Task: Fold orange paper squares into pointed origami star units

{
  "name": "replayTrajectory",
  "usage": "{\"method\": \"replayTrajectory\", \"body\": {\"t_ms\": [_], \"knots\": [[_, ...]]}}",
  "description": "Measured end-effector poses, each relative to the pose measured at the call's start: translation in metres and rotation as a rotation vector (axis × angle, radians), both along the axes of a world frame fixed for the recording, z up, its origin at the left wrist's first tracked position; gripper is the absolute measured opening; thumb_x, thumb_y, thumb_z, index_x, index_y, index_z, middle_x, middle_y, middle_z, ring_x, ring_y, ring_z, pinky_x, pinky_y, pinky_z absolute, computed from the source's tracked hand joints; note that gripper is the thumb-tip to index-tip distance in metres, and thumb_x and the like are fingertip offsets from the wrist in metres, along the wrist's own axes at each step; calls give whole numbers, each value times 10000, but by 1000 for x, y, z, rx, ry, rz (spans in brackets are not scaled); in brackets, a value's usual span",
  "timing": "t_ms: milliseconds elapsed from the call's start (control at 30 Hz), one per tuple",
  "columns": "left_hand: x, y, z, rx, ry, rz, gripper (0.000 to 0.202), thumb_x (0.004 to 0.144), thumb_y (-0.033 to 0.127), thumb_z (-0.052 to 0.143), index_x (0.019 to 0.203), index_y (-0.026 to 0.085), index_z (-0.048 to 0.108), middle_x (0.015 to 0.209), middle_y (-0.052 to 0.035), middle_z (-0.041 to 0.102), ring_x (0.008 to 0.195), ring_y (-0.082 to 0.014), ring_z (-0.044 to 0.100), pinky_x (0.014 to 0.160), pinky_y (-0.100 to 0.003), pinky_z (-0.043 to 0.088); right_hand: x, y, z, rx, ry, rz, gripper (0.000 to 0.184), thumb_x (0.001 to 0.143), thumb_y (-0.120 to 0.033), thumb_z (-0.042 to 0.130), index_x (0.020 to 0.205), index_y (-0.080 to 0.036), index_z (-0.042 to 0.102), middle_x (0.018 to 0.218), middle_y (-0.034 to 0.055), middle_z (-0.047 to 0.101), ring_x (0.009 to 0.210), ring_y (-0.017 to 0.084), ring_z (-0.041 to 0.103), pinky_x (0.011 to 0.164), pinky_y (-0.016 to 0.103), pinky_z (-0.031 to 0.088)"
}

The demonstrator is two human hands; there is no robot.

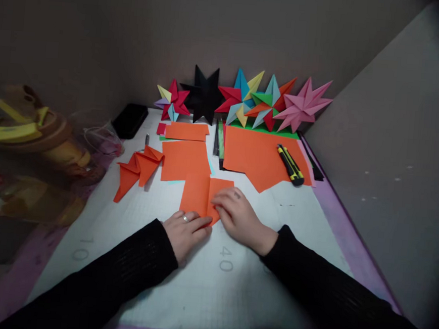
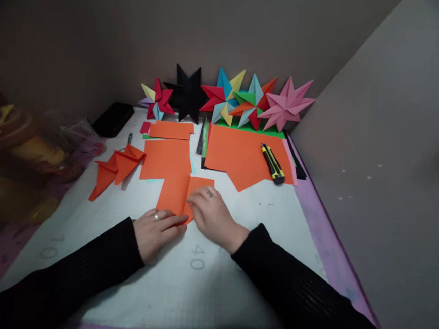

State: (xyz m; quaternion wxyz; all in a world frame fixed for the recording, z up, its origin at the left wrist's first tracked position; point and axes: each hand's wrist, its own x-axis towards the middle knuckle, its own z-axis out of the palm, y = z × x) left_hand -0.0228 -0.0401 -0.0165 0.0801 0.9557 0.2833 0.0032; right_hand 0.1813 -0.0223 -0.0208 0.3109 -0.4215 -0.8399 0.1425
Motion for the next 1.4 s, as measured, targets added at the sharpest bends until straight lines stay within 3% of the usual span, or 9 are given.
{"method": "replayTrajectory", "body": {"t_ms": [200, 333, 467, 567, 767, 900, 1133, 1267, 1400], "knots": [[-15, 11, -6, 73, -277, 80, 286, 754, 124, 498, 985, 234, 626, 1038, -8, 677, 926, -203, 548, 761, -356, 394, 9, -37, 4, 112, -173, 206, 290, 834, -127, 481, 1106, -130, 580, 1063, 122, 640, 977, 228, 554, 817, 398, 489], [-34, 36, -11, 314, -369, 396, 327, 842, 86, 393, 1002, 211, 649, 1006, -86, 652, 924, -240, 541, 783, -391, 422, 9, -37, 3, 102, -251, 197, 238, 848, -162, 498, 1059, -130, 603, 1023, 114, 652, 915, 219, 566, 785, 385, 485], [-36, 48, -13, 333, -374, 234, 388, 862, 85, 398, 1110, 286, 618, 1189, -73, 596, 1116, -255, 484, 871, -442, 405, 9, -33, 7, 76, -315, 212, 227, 840, -196, 531, 1050, -139, 595, 999, 119, 634, 877, 219, 549, 774, 395, 464], [-33, 44, -8, 280, -403, 63, 306, 853, 111, 447, 967, 290, 666, 1157, -26, 633, 1183, -237, 454, 942, -451, 358, 11, -32, 7, 74, -317, 220, 235, 843, -204, 530, 1062, -141, 587, 1023, 120, 626, 931, 231, 534, 811, 408, 452], [-38, 38, -6, 103, -489, -192, 165, 851, 189, 499, 921, 238, 641, 951, -28, 708, 982, -191, 586, 906, -392, 388, 15, -30, 3, 70, -300, 270, 297, 870, -201, 489, 1152, -143, 559, 1159, 111, 603, 1107, 243, 492, 951, 430, 390], [-41, 42, -12, -128, -539, -222, 144, 829, 241, 538, 912, 216, 654, 932, -67, 689, 921, -197, 597, 811, -347, 462, 18, -27, 6, -83, -393, 209, 386, 867, -300, 515, 1233, -177, 514, 1295, 114, 513, 1235, 262, 399, 1028, 452, 316], [-40, 45, -9, -308, -578, -111, 146, 820, 249, 571, 922, 206, 667, 901, -69, 680, 866, -188, 602, 779, -323, 490, 24, -17, 5, -237, -506, 28, 779, 742, -643, 545, 1382, -245, 345, 1495, 150, 196, 1371, 397, 43, 1042, 624, 127], [-34, 43, -6, -218, -506, 74, 195, 872, 271, 482, 879, 177, 653, 846, -74, 649, 807, -185, 582, 745, -332, 480, 23, -19, 7, -133, -515, 113, 597, 826, -540, 517, 1327, -225, 434, 1460, 136, 294, 1381, 357, 25, 1057, 612, 88], [-27, 43, -7, -131, -461, 214, 242, 861, 318, 480, 760, 157, 631, 771, -61, 571, 738, -177, 540, 699, -328, 457, 23, -21, 10, -40, -457, 283, 368, 902, -374, 477, 1225, -209, 534, 1356, 95, 459, 1344, 276, 233, 1088, 522, 155]]}}
